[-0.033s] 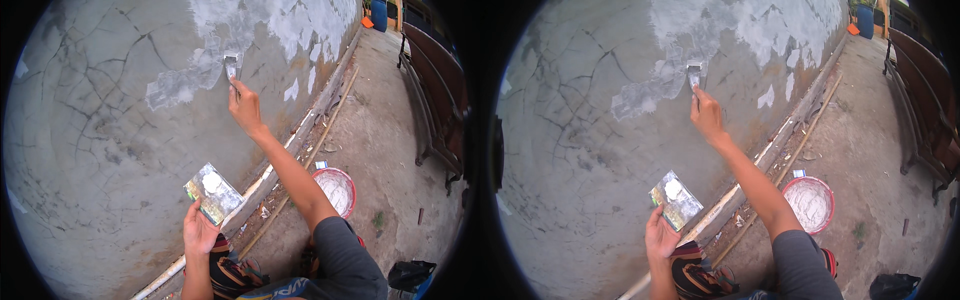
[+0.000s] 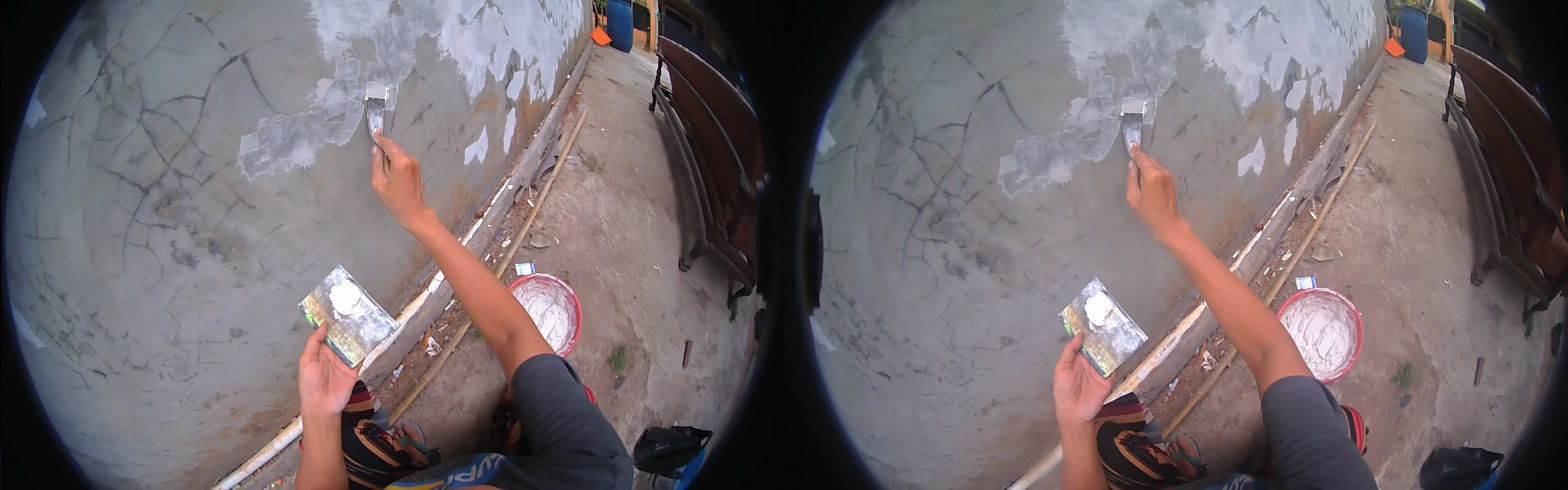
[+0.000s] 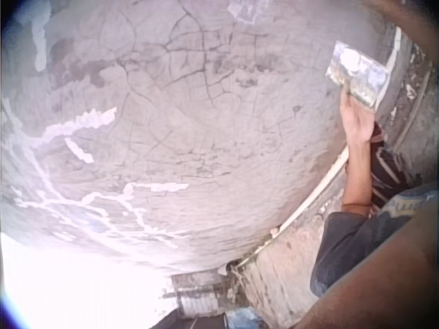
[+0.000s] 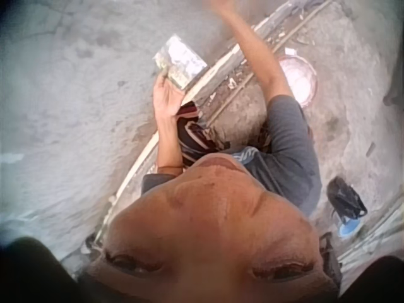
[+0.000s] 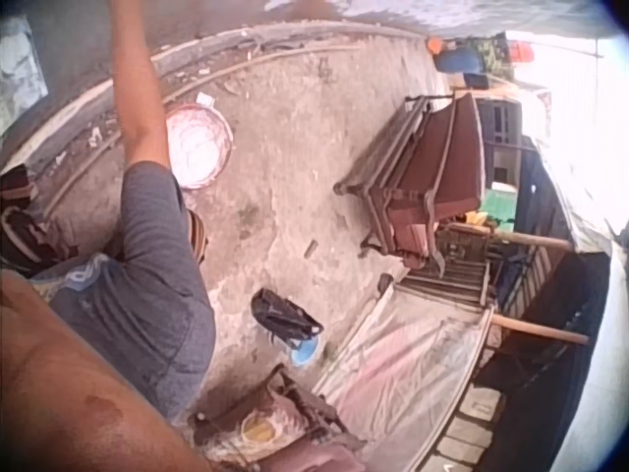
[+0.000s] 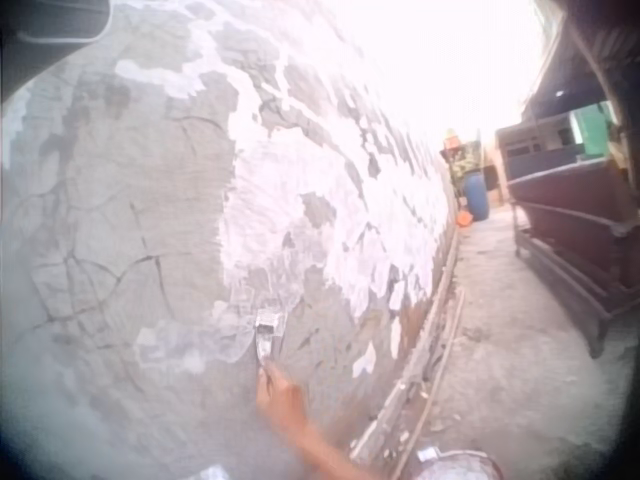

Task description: The person uses a putty knife to scoop white plaster from a red bucket and applies it to a cracked concrete wall. The person repeatedly scoops and spreads the plaster over cracks and uneven areas.

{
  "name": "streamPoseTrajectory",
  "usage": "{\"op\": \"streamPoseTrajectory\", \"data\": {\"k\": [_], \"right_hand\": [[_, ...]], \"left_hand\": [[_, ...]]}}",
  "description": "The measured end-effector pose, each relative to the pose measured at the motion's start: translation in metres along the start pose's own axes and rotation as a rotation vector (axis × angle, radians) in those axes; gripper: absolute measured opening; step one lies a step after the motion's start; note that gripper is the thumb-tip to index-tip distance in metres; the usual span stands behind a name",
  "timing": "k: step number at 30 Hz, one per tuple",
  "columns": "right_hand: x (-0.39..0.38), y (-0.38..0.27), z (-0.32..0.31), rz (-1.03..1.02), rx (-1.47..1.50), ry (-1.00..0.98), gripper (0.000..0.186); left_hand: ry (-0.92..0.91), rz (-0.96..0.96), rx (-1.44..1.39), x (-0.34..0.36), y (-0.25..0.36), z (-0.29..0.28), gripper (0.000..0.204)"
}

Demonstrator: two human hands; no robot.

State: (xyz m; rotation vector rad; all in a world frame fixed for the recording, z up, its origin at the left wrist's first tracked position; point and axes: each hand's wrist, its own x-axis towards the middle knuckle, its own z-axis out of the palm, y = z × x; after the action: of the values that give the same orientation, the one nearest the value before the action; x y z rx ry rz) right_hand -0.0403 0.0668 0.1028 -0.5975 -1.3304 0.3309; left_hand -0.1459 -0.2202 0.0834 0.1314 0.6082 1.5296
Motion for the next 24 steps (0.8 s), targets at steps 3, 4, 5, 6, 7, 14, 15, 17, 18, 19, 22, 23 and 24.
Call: {"op": "streamPoseTrajectory", "data": {"k": [3,4,5,6,7,14,15,17,18,19,22,23,24], "right_hand": [[-0.016,0.0,-0.009,-0.021,0.015,-0.098,0.025],[-0.015,-0.005,-0.024,0.014,-0.018,-0.193,0.025],[-0.008,-0.015,-0.038,0.043,-0.051,-0.282,0.026],[0.009,-0.026,-0.052,0.075,-0.086,-0.311,0.026],[0.031,-0.037,-0.066,0.11,-0.121,-0.345,0.027],[0.08,-0.023,-0.067,0.187,-0.181,-0.371,0.03],[0.073,-0.022,-0.066,0.183,-0.179,-0.388,0.03],[0.055,-0.024,-0.065,0.176,-0.176,-0.425,0.03],[0.049,-0.027,-0.067,0.191,-0.19,-0.475,0.03],[0.046,-0.032,-0.071,0.207,-0.205,-0.524,0.03],[0.054,-0.035,-0.073,0.202,-0.164,-0.475,0.029],[0.058,-0.034,-0.074,0.199,-0.14,-0.428,0.029],[0.065,-0.032,-0.072,0.196,-0.12,-0.391,0.029]], "left_hand": [[-0.018,0.01,0.014,0.0,0.002,0.001,0.04],[0.006,0.022,0.021,-0.002,0.001,0.0,0.04],[0.023,0.033,0.032,-0.003,0.002,0.0,0.04],[0.036,0.038,0.044,-0.002,0.003,0.001,0.04],[0.029,0.033,0.032,-0.002,0.003,0.003,0.041],[-0.008,0.005,-0.013,0.002,0.001,0.001,0.041],[-0.009,0.004,-0.012,0.003,0.0,0.0,0.041],[0.015,0.016,0.025,0.003,0.002,0.0,0.04],[0.028,0.02,0.043,0.002,0.003,-0.001,0.04],[0.042,0.017,0.036,0.001,0.002,-0.002,0.04],[0.039,0.015,0.016,0.002,0.004,0.0,0.041],[0.021,0.006,0.001,0.003,0.004,-0.001,0.041],[0.003,-0.003,-0.015,0.003,0.003,-0.002,0.041]]}}
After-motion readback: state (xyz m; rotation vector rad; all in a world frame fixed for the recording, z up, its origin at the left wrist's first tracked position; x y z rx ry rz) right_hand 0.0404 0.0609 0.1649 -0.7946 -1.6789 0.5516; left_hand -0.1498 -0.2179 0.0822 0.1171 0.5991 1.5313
